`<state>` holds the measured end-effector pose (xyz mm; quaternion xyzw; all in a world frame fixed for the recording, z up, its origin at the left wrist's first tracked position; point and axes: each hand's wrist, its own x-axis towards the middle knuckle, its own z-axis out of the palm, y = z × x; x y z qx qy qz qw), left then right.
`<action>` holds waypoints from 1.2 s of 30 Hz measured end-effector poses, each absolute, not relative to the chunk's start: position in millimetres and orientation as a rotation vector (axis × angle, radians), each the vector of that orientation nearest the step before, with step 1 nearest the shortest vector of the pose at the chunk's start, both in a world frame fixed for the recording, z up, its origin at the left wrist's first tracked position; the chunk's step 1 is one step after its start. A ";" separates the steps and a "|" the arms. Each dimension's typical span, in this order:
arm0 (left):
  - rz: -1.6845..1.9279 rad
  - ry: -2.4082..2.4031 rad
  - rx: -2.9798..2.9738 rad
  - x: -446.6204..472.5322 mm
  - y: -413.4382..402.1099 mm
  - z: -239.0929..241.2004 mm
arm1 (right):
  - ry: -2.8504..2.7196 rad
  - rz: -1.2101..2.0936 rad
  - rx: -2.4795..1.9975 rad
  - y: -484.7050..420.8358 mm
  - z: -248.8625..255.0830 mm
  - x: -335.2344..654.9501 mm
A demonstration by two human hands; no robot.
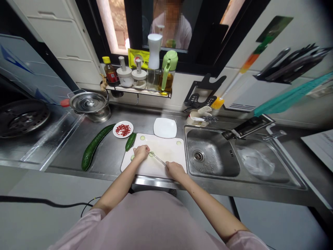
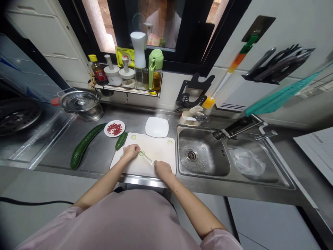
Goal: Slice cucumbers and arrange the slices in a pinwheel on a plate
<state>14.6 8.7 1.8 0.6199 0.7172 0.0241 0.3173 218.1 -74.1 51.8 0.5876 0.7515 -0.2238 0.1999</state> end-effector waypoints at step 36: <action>0.071 1.874 1.634 12.2 8.9 0.4 | 2.020 -0.636 1.677 -93.5 58.8 232.0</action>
